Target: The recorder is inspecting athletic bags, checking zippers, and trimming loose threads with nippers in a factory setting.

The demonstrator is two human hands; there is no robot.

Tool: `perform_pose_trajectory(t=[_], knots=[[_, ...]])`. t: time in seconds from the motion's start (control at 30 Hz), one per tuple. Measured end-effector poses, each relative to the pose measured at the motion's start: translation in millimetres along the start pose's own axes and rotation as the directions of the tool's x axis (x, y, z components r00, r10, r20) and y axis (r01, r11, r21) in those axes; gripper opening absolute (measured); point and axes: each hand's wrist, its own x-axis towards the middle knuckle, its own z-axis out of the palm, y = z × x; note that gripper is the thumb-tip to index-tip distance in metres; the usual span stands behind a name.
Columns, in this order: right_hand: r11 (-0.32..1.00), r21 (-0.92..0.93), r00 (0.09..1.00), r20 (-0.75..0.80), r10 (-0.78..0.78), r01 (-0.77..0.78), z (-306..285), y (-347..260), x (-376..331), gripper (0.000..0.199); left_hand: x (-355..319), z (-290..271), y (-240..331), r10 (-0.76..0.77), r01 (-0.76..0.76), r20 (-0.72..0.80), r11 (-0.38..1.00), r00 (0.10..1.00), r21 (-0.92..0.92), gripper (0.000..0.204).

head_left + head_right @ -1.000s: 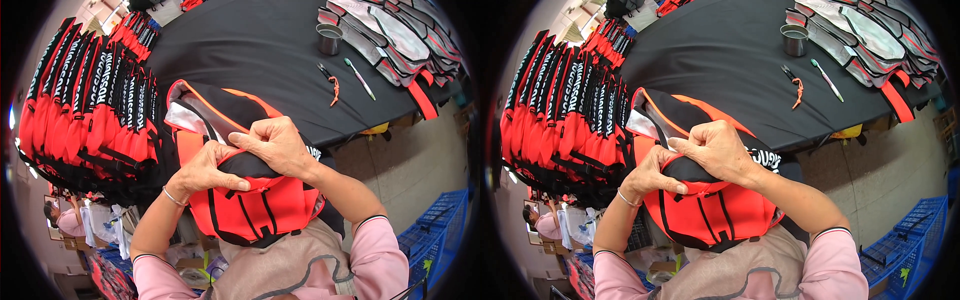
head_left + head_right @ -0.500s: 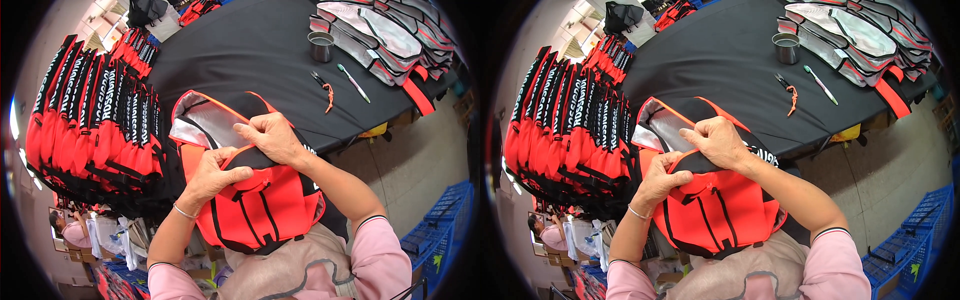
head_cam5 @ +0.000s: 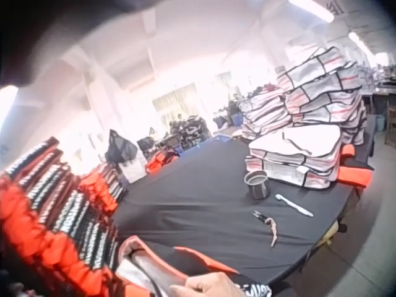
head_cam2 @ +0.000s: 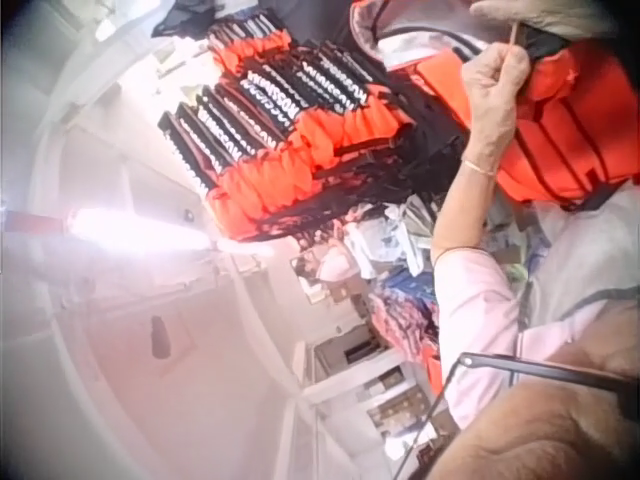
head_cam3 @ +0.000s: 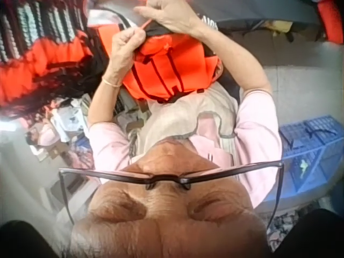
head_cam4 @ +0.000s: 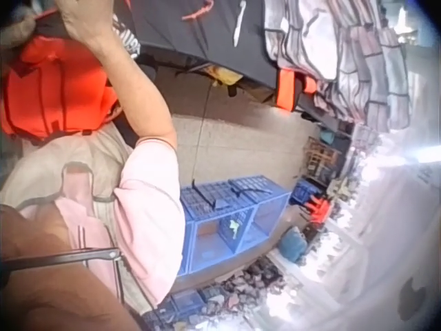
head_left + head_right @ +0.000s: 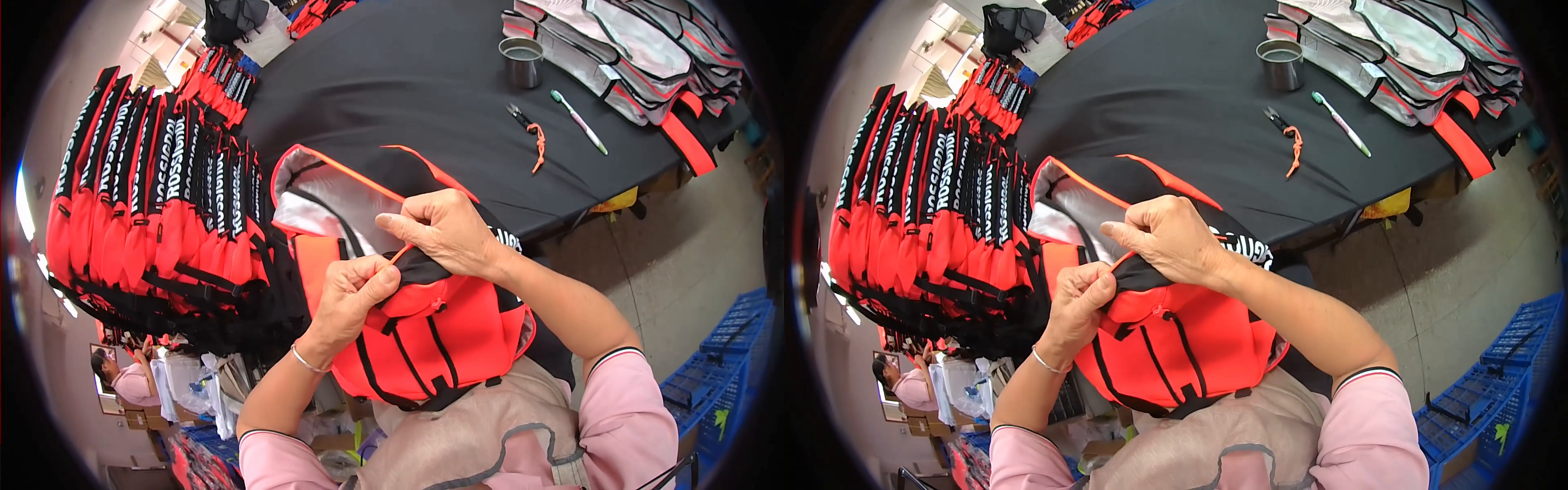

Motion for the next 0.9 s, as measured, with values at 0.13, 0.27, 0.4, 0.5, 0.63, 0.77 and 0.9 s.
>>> perform_pose_trajectory(t=[0.13,0.27,0.4,0.5,0.63,0.77,0.9], knots=[[0.929,0.303,0.949,0.289,0.124,-0.214,22,38,4,0.044,3,16,-16,-0.142,0.155,0.072,0.957,0.987,-0.244,0.031],[0.939,0.292,0.946,0.311,0.088,-0.183,24,43,-3,0.054,7,-3,-25,-0.157,0.182,0.236,0.979,0.959,-0.088,0.036],[0.949,0.273,0.963,0.256,0.089,-0.16,-22,3,9,0.049,23,4,23,0.241,-0.189,-0.007,0.777,0.97,0.6,0.028],[0.905,0.282,0.907,0.368,0.204,-0.318,-33,-27,9,0.045,48,5,40,0.528,-0.413,0.043,0.608,0.848,0.678,0.019],[0.875,0.334,0.842,0.522,0.138,-0.351,-53,-31,10,0.024,56,-6,53,0.557,-0.507,0.16,0.553,0.815,0.661,0.014],[0.865,0.3,0.833,0.512,0.21,-0.403,-57,-49,12,0.038,50,-26,60,0.467,-0.456,0.172,0.611,0.868,0.647,0.012],[0.768,0.507,0.877,0.459,0.142,-0.39,-46,-42,5,0.058,51,-20,72,0.55,-0.499,0.176,0.517,0.816,0.696,0.014]])
